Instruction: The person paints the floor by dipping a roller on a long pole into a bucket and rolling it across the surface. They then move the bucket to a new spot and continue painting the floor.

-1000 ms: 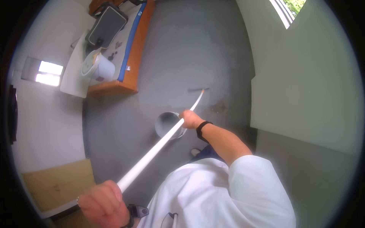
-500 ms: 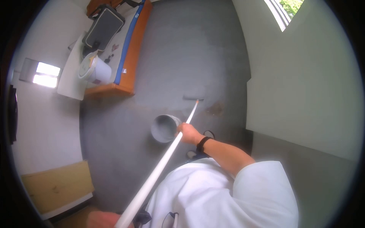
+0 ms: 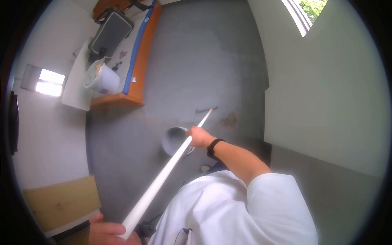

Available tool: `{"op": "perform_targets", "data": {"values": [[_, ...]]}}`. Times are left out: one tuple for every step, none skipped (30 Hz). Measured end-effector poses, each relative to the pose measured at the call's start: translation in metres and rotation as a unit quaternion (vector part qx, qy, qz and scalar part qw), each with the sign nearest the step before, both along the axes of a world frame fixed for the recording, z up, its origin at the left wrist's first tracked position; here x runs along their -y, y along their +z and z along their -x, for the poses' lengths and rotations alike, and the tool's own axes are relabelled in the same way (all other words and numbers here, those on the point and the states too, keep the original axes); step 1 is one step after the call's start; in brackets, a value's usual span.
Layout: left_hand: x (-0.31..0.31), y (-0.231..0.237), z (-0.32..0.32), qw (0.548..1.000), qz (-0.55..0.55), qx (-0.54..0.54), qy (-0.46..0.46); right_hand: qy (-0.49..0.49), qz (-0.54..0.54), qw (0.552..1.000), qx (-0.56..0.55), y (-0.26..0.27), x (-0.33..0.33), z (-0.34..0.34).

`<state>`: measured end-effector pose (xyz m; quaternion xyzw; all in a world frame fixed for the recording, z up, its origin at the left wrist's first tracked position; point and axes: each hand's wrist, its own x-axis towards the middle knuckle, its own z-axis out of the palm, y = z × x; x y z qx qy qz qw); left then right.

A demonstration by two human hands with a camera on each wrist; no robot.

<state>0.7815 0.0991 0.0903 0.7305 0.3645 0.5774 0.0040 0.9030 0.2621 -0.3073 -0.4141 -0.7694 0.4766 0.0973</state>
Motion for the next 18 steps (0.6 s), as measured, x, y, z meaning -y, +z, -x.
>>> {"op": "perform_targets", "data": {"values": [[-0.001, -0.001, 0.002, 0.999, 0.039, -0.014, -0.008, 0.006, -0.002, 1.000, 0.018, -0.002, -0.007, 0.001], [-0.002, 0.000, 0.004, 0.996, 0.078, -0.028, -0.017, 0.012, -0.024, 1.000, 0.012, -0.005, -0.014, 0.000], [-0.005, 0.007, 0.013, 0.996, 0.078, -0.029, -0.014, 0.015, -0.024, 1.000, 0.011, -0.007, -0.019, -0.002], [-0.013, 0.020, 0.022, 0.980, 0.171, -0.090, -0.053, 0.003, -0.014, 1.000, 0.022, -0.006, -0.025, -0.004], [-0.017, 0.028, 0.026, 0.949, 0.262, -0.150, -0.091, -0.008, -0.003, 0.999, 0.033, -0.004, -0.030, -0.007], [-0.011, 0.003, 0.007, 0.978, 0.201, -0.056, 0.008, -0.006, -0.002, 0.999, 0.032, -0.005, -0.035, -0.008], [-0.017, 0.003, 0.001, 0.978, 0.202, -0.055, 0.011, -0.015, 0.000, 0.999, 0.041, -0.008, -0.040, -0.009], [-0.028, 0.005, -0.004, 0.971, 0.215, -0.102, 0.023, -0.025, 0.001, 0.998, 0.050, -0.012, -0.045, -0.010], [-0.029, 0.004, -0.005, 0.966, 0.223, -0.125, 0.030, -0.022, 0.002, 0.999, 0.050, -0.015, -0.050, -0.009], [-0.031, 0.004, -0.007, 0.961, 0.230, -0.148, 0.036, -0.035, 0.002, 0.998, 0.050, -0.019, -0.053, -0.009], [-0.025, -0.001, -0.006, 0.961, 0.251, -0.102, 0.056, -0.048, 0.002, 0.998, 0.049, -0.022, -0.054, -0.009], [-0.022, -0.005, -0.006, 0.958, 0.271, -0.055, 0.076, -0.059, 0.002, 0.997, 0.046, -0.024, -0.053, -0.008], [-0.022, -0.012, -0.007, 0.958, 0.271, -0.055, 0.076, -0.058, 0.002, 0.997, 0.047, -0.027, -0.051, -0.008], [-0.023, -0.020, -0.007, 0.978, 0.192, -0.026, 0.072, -0.055, -0.007, 0.998, 0.028, -0.030, -0.045, -0.010], [-0.023, -0.025, -0.009, 0.991, 0.112, 0.002, 0.068, -0.052, -0.016, 0.998, 0.009, -0.034, -0.039, -0.011], [-0.025, -0.026, -0.011, 0.991, 0.110, 0.002, 0.069, -0.052, -0.017, 0.998, 0.009, -0.033, -0.032, -0.012], [-0.027, -0.026, -0.013, 0.999, 0.031, 0.010, 0.035, -0.042, -0.018, 0.999, -0.003, -0.030, -0.021, -0.013], [-0.028, -0.026, -0.015, 0.999, -0.049, 0.017, 0.002, -0.032, -0.019, 0.999, -0.015, -0.027, -0.011, -0.016]]}}
